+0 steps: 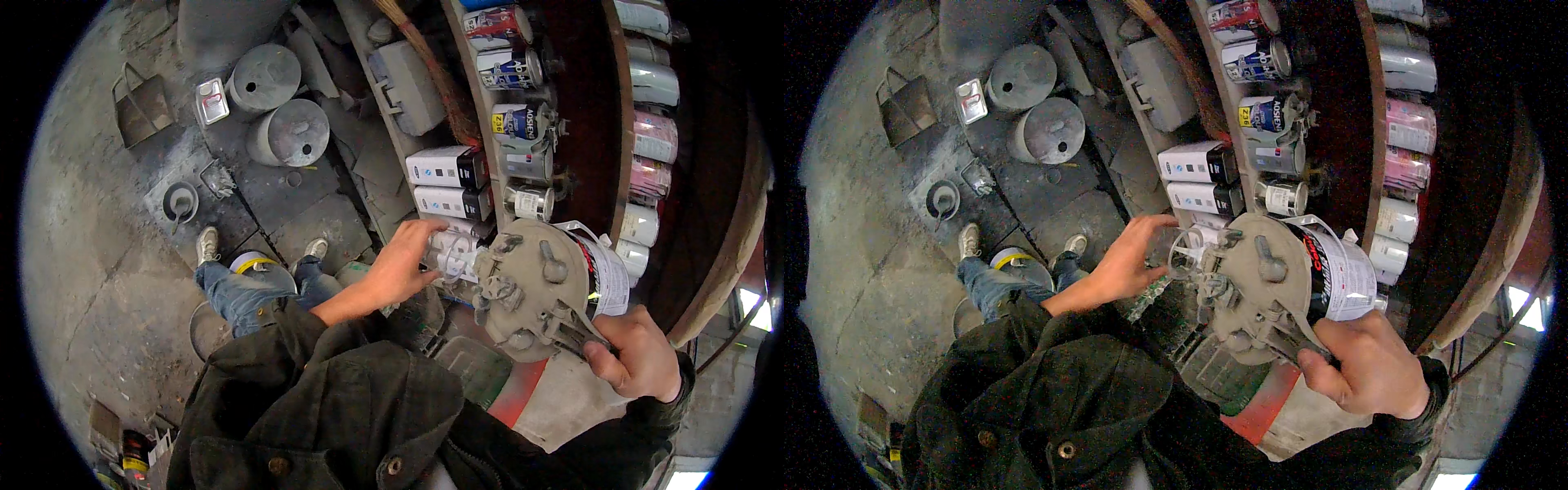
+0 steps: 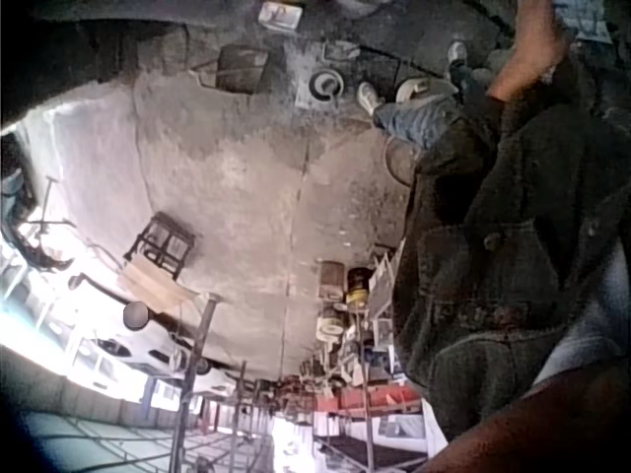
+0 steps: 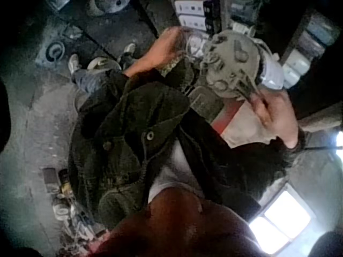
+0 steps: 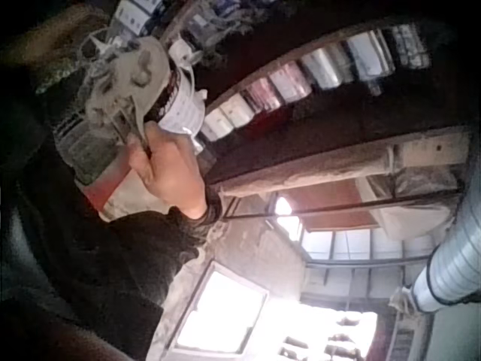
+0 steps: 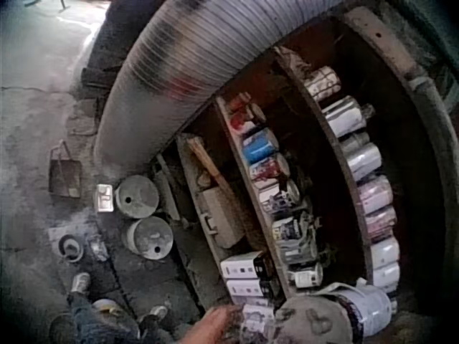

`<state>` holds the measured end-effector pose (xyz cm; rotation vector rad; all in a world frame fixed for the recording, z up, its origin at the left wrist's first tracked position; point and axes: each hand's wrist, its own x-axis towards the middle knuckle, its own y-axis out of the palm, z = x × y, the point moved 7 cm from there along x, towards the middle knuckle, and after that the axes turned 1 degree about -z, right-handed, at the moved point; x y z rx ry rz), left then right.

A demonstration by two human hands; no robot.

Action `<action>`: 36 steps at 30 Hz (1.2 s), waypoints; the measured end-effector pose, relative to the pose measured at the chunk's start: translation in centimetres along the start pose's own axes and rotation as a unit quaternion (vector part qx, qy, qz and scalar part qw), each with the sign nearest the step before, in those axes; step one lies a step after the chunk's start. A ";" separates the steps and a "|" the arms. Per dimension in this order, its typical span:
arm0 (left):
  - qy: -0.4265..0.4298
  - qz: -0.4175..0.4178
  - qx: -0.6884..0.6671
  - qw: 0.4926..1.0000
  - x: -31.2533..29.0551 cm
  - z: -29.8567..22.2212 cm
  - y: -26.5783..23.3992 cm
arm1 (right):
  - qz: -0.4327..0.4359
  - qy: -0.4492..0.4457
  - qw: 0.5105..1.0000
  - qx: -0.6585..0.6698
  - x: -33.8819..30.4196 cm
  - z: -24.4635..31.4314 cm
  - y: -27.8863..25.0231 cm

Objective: The person walks through a garage and retrieves a small container and a paint spray gun. They pour a liquid from a bottle into the container and then add paint from a can. The person uses a metal rod to stir the mixture thoroughly in the container.

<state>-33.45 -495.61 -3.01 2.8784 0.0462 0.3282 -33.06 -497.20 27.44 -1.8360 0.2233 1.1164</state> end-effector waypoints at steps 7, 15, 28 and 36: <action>0.021 -0.006 -0.046 0.999 -0.1 0.7 0.6 | 0.000 -0.003 1.000 0.007 -0.2 0.5 -0.3; 0.000 -0.006 -0.053 0.999 -0.1 0.3 -0.1 | -0.004 -0.005 0.999 0.042 -0.5 0.0 0.0; 0.003 -0.003 -0.058 0.998 -0.1 0.5 -0.1 | -0.010 -0.019 0.999 0.049 -0.6 -0.5 0.0; -0.015 -0.001 -0.072 0.997 -0.4 0.5 -0.4 | -0.039 0.007 0.989 0.144 -1.0 -1.9 0.4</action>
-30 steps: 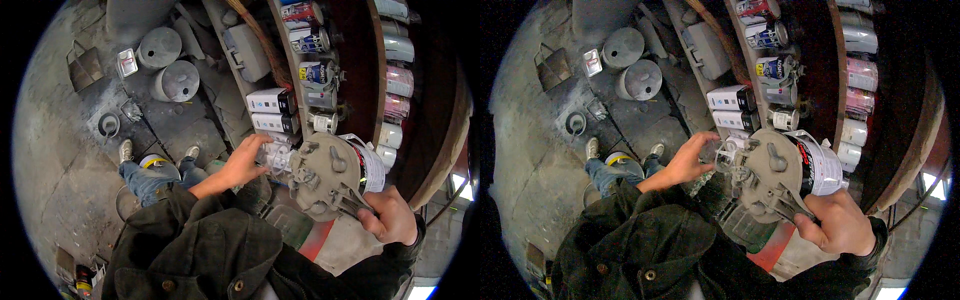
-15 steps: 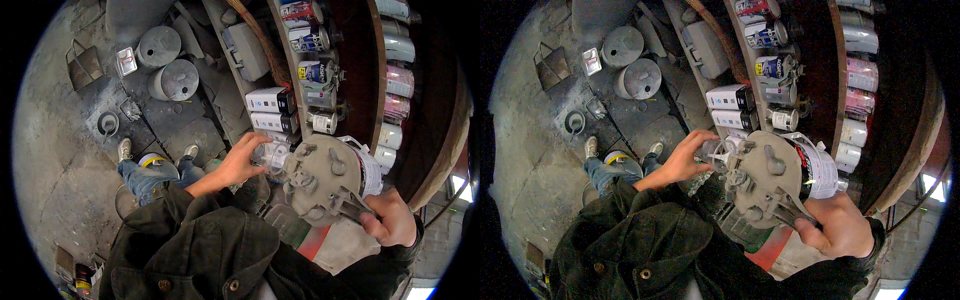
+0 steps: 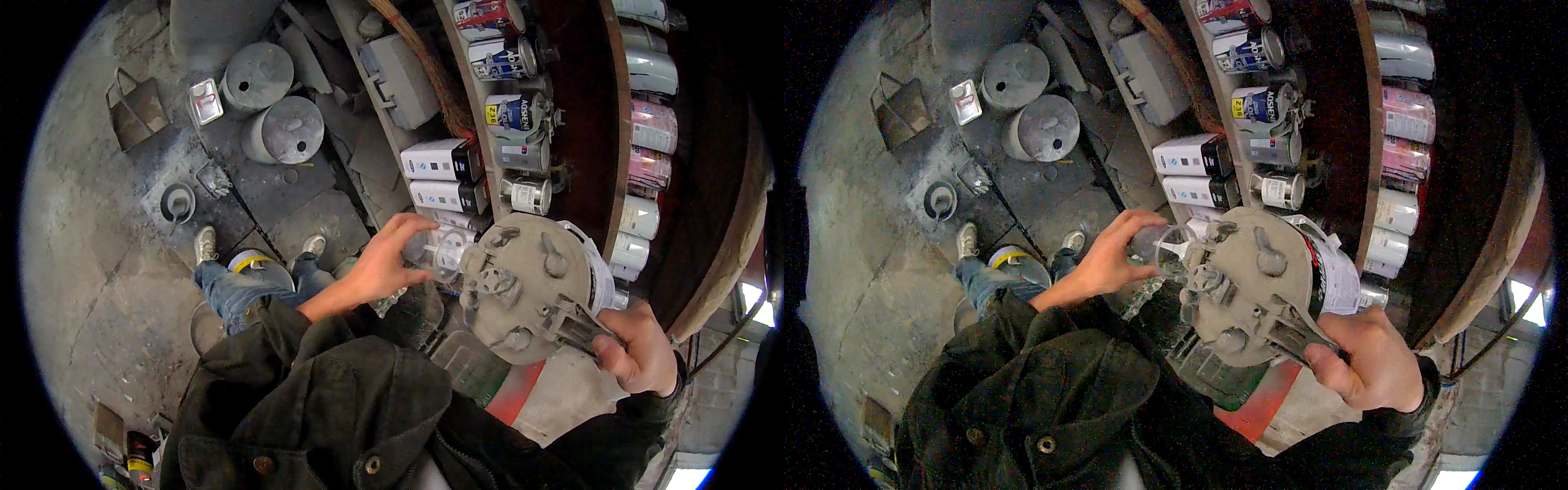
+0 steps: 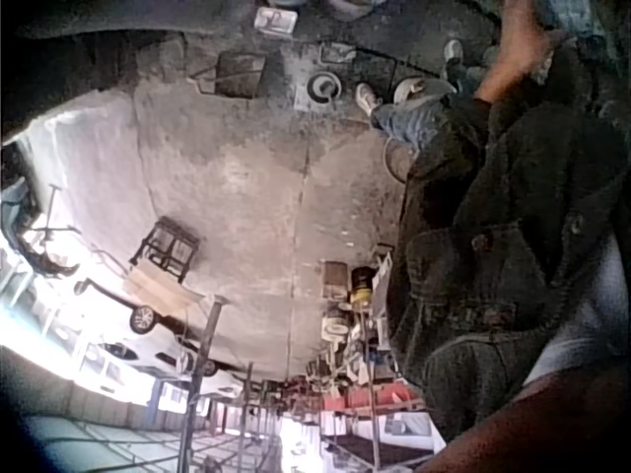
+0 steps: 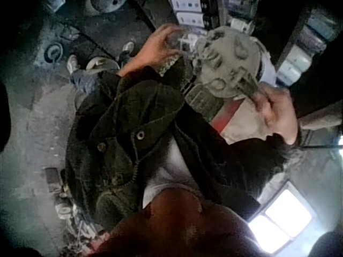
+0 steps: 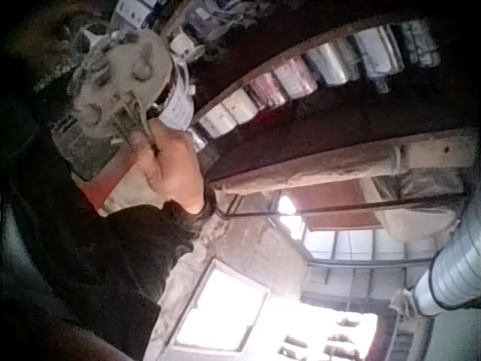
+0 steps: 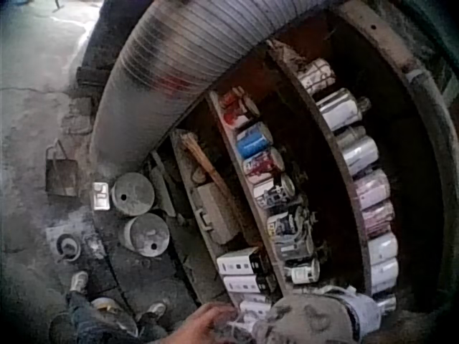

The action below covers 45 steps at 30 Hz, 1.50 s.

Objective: The person walks through a garage and retrieves a small container and a paint spray gun. They pour a liquid from a bottle into the container and then add paint from a can. The person uses a metal rod to stir the mixture thoroughly in the container.

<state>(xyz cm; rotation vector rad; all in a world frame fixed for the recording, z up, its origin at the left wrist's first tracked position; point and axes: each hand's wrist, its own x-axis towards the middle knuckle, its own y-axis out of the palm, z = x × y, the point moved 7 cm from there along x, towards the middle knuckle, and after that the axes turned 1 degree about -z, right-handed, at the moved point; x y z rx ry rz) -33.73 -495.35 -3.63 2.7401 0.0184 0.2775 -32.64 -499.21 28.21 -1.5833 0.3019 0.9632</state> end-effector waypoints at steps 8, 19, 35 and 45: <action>-0.035 0.024 0.002 0.999 -0.1 -0.4 -0.7 | -0.032 0.066 0.990 0.117 -0.9 -3.9 0.4; -0.126 0.077 -0.035 0.988 0.1 1.0 0.5 | -0.075 0.098 0.934 0.335 -3.1 -11.5 3.5; -0.185 0.137 -0.124 0.965 2.2 1.4 3.4 | -0.103 0.071 0.819 0.560 -6.3 -18.2 8.4; -0.228 0.189 -0.068 0.953 2.5 3.6 6.2 | -0.155 0.049 0.839 0.519 -7.4 -22.3 12.0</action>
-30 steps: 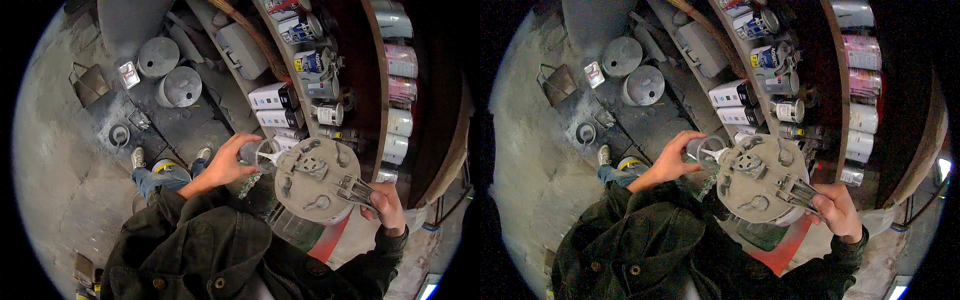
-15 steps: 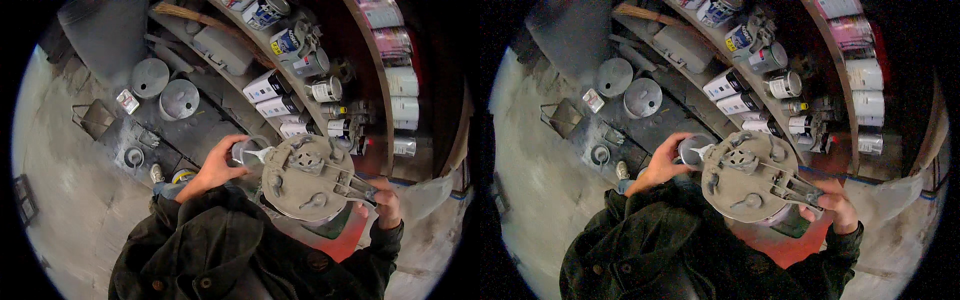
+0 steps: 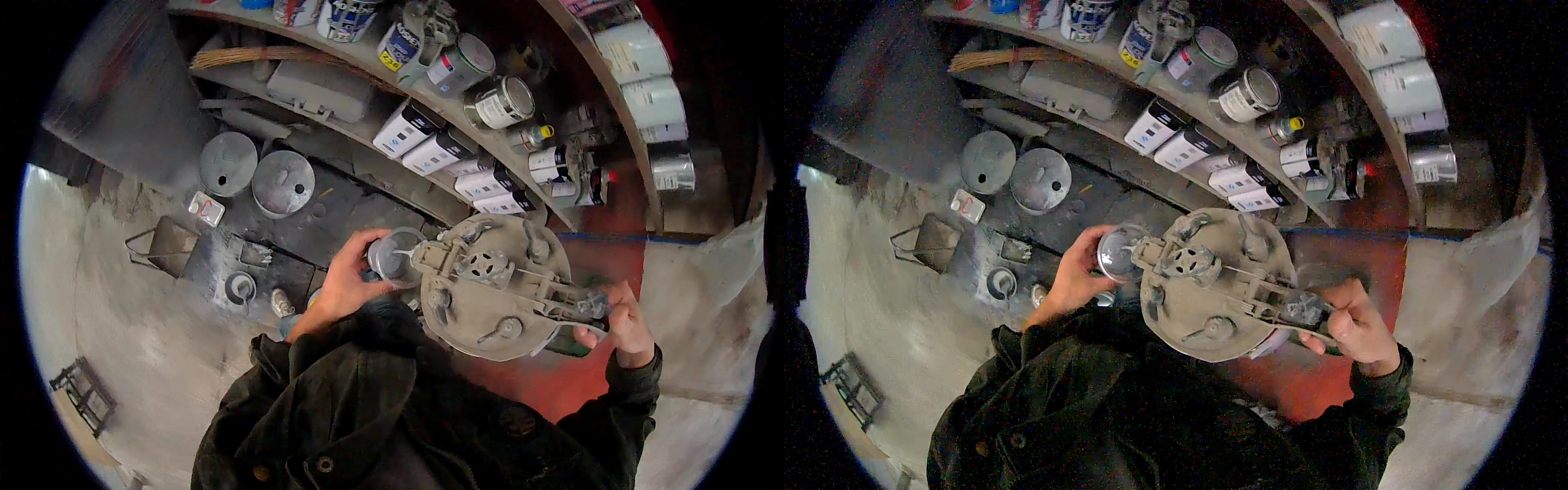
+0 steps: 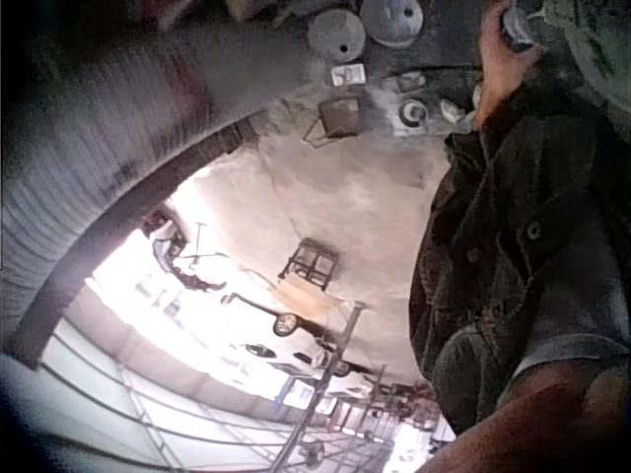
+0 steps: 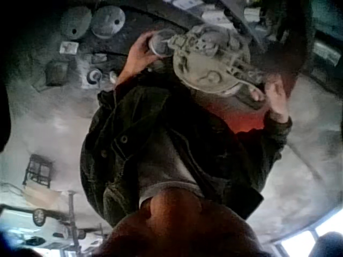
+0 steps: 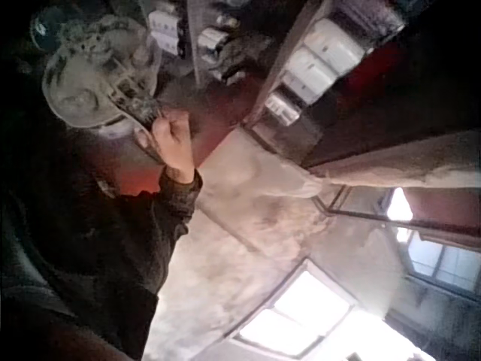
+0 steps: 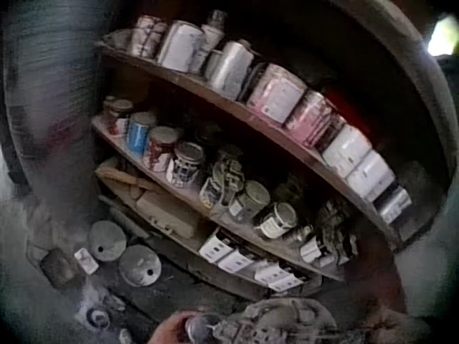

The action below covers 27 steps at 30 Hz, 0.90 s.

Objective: The person walks through a garage and retrieves a small container and a paint spray gun. They pour a liquid from a bottle into the container and then add paint from a can. The person uses a metal rod to stir the mixture thoroughly in the container.

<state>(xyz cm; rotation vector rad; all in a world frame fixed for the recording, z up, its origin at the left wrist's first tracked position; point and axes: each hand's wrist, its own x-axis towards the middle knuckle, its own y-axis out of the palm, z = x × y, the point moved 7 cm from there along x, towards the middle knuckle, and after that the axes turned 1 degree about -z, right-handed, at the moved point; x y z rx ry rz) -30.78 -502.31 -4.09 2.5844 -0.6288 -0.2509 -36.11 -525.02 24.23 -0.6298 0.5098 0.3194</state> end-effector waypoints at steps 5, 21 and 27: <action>-0.035 0.040 -0.018 0.998 1.6 0.4 1.6 | -0.058 -0.007 0.998 0.030 -0.6 -2.2 -1.4; -0.039 0.145 0.182 0.972 13.7 3.8 8.8 | -0.267 -0.012 0.913 0.308 -4.1 -15.8 -3.9; 0.020 0.081 0.078 0.993 19.1 2.5 12.8 | -0.477 -0.015 0.747 0.463 -7.0 -26.1 -4.8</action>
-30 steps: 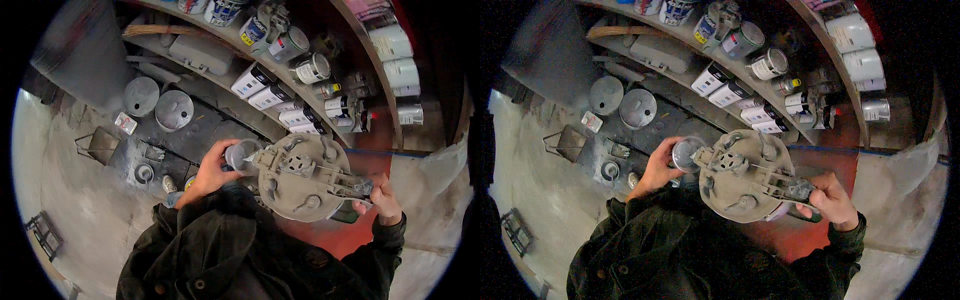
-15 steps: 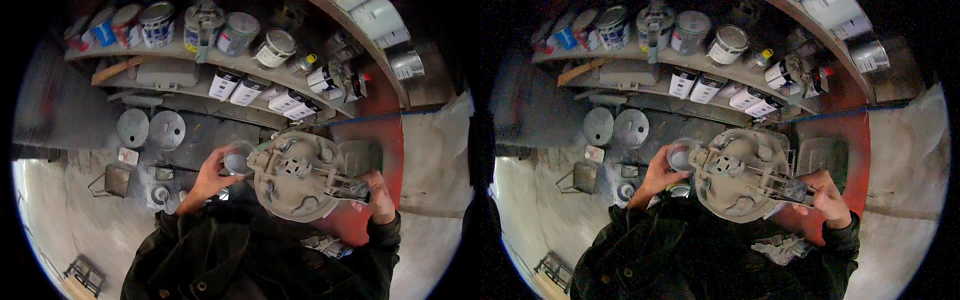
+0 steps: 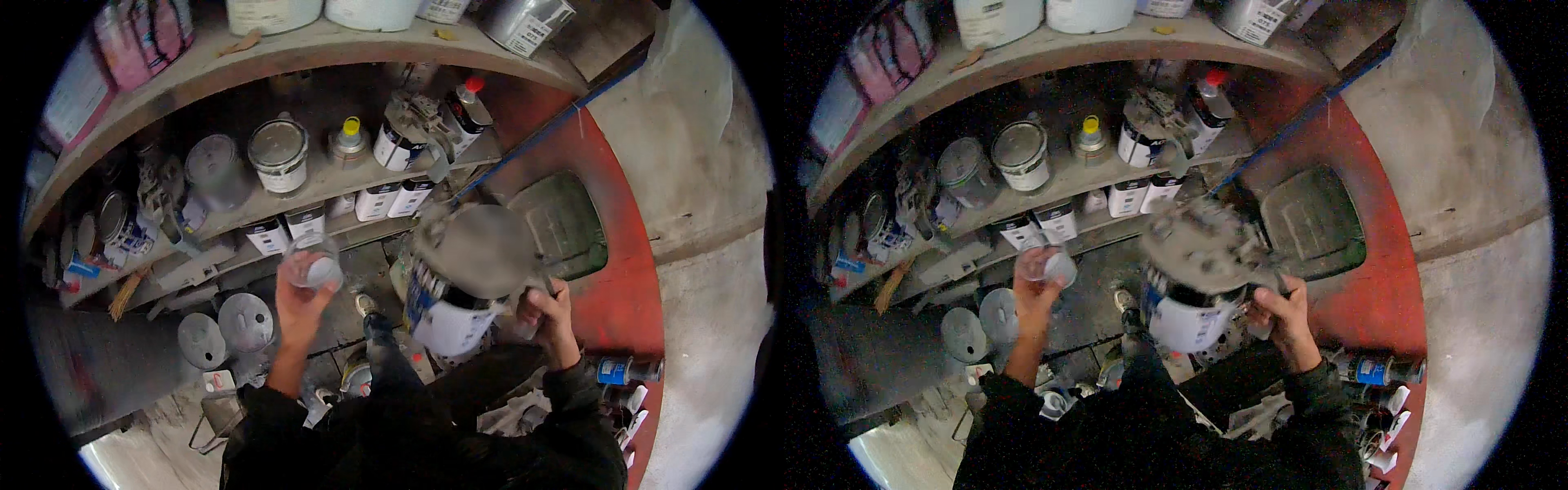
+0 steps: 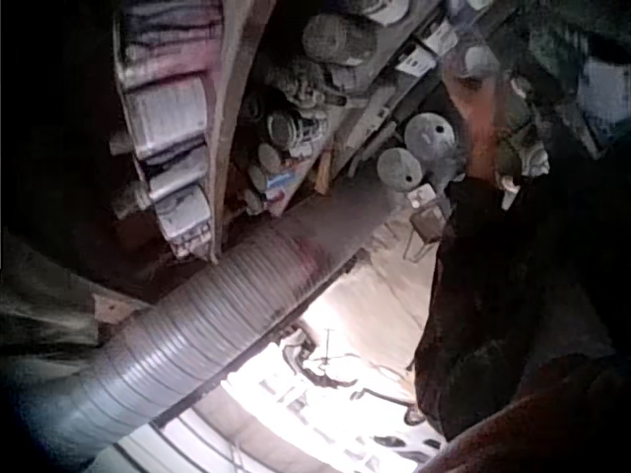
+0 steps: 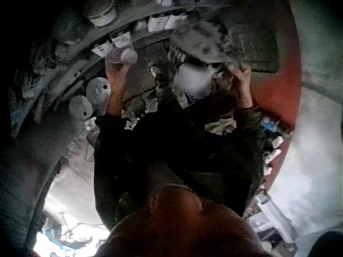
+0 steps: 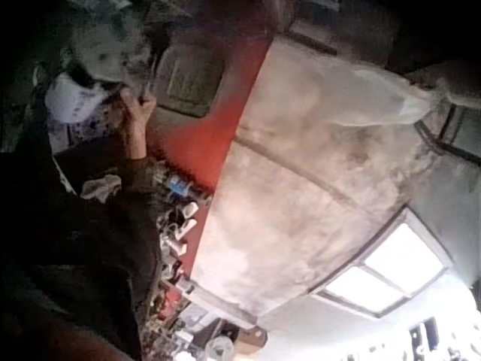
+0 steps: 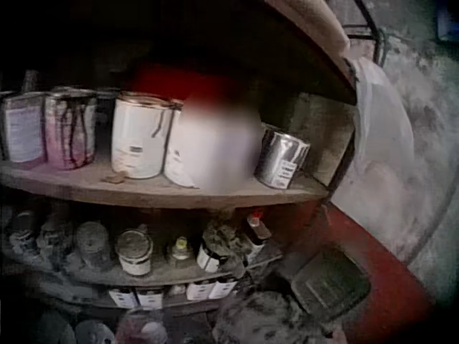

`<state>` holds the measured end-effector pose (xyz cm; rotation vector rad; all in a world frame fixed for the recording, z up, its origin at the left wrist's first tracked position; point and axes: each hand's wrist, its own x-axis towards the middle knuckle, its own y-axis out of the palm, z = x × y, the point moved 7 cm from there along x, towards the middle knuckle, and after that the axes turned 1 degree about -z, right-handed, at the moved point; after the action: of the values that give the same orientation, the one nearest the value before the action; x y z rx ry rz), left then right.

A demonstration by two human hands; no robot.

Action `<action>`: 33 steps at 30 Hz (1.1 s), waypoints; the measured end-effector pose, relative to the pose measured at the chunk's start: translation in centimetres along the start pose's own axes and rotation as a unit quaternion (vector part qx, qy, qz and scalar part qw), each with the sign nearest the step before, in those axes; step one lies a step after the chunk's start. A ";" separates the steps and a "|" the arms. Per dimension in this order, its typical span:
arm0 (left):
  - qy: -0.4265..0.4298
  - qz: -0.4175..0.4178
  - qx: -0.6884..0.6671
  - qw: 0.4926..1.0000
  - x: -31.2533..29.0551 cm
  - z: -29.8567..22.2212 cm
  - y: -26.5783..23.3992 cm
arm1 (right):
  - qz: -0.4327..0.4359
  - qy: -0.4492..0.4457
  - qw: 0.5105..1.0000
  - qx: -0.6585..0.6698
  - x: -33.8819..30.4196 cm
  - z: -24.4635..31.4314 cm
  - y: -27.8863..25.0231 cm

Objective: The person walks through a garage and retrieves a small container and a paint spray gun. They pour a liquid from a bottle into the container and then add paint from a can. The person uses a metal rod to stir the mixture thoroughly in the container.

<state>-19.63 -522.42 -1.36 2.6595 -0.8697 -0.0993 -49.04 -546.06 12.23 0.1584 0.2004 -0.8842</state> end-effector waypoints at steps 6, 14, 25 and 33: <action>-0.020 -0.060 0.076 0.995 -3.3 -1.4 -6.1 | -0.229 -0.133 0.959 0.101 7.1 -0.8 -5.5; -0.075 -0.116 0.130 0.982 -7.0 -3.0 -9.8 | -0.301 -0.265 0.913 0.068 18.9 0.8 -8.8; 0.080 -0.092 0.225 0.967 5.2 -9.7 -6.5 | -0.268 -0.312 0.908 0.079 21.0 1.5 -9.7; 0.134 -0.145 0.267 0.943 13.2 -12.6 -4.0 | -0.266 -0.347 0.899 -0.017 27.4 1.1 -8.5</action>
<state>-4.54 -523.40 9.67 3.1798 -0.4547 0.4859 -38.67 -572.13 6.30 -0.2649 -0.4329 -1.4266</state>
